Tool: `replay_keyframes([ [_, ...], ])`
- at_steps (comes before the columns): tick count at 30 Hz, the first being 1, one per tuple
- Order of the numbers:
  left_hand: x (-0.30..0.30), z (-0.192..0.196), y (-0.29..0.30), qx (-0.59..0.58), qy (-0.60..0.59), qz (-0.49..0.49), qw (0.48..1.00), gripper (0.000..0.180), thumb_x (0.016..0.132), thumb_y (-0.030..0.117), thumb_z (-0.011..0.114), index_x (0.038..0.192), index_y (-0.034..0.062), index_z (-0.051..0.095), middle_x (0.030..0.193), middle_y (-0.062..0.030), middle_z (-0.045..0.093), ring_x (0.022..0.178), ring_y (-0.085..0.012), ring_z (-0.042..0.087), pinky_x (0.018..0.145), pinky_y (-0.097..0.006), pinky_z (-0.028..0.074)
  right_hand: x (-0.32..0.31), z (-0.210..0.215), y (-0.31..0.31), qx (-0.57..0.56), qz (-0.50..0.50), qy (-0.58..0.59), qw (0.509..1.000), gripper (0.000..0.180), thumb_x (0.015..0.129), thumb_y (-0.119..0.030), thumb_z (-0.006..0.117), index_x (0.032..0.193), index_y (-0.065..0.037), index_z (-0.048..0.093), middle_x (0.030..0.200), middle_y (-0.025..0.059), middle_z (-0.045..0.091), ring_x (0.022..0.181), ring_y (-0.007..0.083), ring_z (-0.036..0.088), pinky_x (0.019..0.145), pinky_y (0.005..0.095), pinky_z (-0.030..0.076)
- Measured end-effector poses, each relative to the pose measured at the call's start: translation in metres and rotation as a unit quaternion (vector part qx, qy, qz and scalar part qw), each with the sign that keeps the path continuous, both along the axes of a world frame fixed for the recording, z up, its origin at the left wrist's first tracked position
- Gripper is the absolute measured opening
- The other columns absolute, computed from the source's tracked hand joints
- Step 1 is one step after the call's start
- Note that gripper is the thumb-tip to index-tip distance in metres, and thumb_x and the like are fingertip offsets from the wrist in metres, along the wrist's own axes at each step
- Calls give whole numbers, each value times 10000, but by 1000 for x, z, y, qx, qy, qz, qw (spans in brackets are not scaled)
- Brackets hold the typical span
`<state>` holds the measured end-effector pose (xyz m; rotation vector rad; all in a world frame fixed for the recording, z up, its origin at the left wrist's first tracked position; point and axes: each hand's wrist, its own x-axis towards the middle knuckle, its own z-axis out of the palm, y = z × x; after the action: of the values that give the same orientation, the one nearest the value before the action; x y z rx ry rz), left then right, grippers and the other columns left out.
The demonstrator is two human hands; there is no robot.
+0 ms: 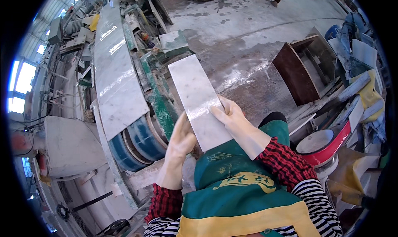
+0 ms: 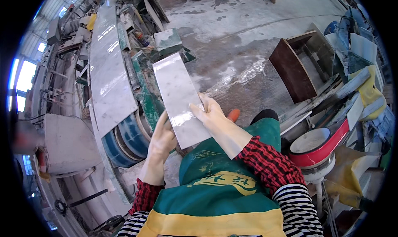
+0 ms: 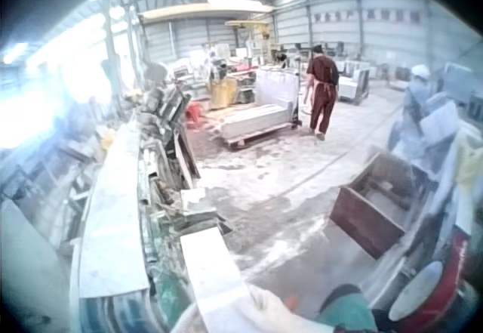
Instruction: The person repeatedly picks up rectangular white slabs from a conveyor belt and places them into a wooden crate. The worker wears gloves and an apron while performing this repetitive handling task in a factory setting.
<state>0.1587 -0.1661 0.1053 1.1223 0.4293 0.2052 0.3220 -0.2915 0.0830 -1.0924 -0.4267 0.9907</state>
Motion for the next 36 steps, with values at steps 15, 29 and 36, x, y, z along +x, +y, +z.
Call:
replay_keyframes([
  [15,-102,-36,67,-133,-109,398,901,350,1010,90,638,1330,-13,544,1305,-111,656,1208,-221,649,1080,-400,539,69,38,-25,-93,58,-138,984,466,1068,-289,548,1478,-68,533,1152,120,730,932,153,686,874,317,560],
  [29,-148,-126,139,-143,-80,546,822,383,1064,90,532,1410,-58,464,1457,-200,545,1350,-324,547,1185,-455,451,211,-46,-449,-503,-376,-384,677,488,1056,-302,552,1419,23,571,1380,190,639,1292,255,593,1093,323,429],
  [36,-142,-125,140,-96,-65,526,843,378,1066,92,528,1401,-67,452,1454,-205,543,1343,-323,550,1190,-457,443,164,-74,-559,-679,-423,-320,507,603,1058,-455,481,1539,-92,462,1578,149,471,1422,322,473,1164,391,370],
])
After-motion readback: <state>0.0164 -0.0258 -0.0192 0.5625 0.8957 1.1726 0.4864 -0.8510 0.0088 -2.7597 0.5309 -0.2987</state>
